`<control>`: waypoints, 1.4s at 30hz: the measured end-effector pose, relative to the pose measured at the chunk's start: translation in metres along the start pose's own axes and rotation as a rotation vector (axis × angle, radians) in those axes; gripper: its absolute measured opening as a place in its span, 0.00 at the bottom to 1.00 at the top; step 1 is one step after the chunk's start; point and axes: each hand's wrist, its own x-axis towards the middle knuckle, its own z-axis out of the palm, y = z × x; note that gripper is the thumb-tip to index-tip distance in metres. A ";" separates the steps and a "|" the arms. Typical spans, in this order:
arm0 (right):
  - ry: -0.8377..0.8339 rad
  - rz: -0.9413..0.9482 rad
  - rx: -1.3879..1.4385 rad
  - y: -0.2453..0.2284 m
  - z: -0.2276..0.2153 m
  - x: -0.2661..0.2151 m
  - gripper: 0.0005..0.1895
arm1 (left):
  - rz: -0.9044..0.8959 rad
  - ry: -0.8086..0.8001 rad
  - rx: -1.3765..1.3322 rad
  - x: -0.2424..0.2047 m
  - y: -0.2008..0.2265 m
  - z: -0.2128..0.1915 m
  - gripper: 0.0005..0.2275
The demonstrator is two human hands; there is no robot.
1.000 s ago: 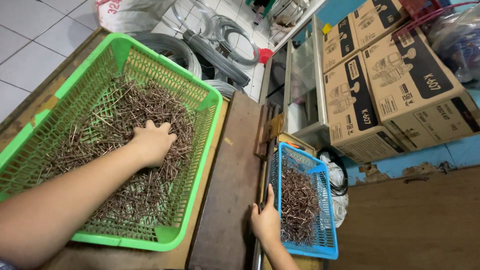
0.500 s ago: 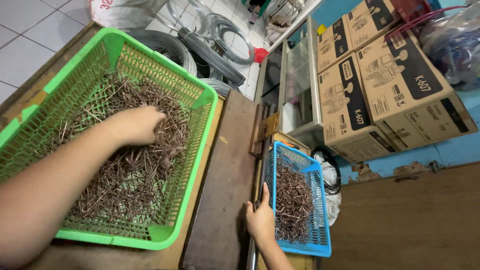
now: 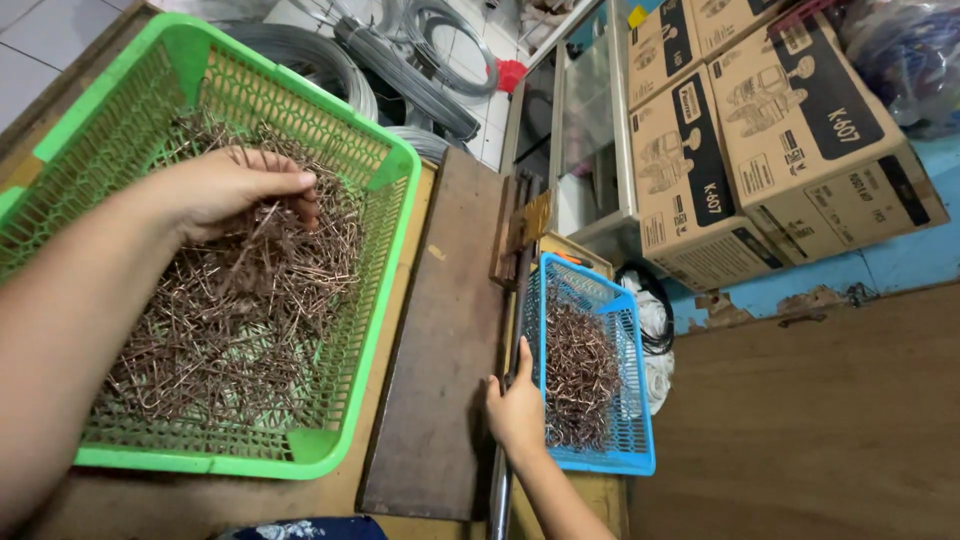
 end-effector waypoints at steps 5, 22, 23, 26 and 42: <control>0.010 -0.012 0.010 0.000 -0.002 -0.002 0.47 | -0.013 -0.061 -0.063 -0.015 0.008 0.010 0.14; 0.010 0.017 0.011 0.006 0.005 0.001 0.48 | 0.086 0.148 0.332 -0.032 0.026 0.029 0.16; 0.014 0.017 0.015 0.007 0.005 0.000 0.48 | 0.091 0.148 0.336 -0.037 0.029 0.030 0.16; 0.023 0.026 0.027 0.005 0.004 0.003 0.48 | 0.049 0.094 0.492 -0.034 0.030 0.030 0.13; -0.027 0.057 0.240 0.003 -0.004 -0.008 0.48 | 0.154 0.131 0.526 0.011 -0.036 0.066 0.13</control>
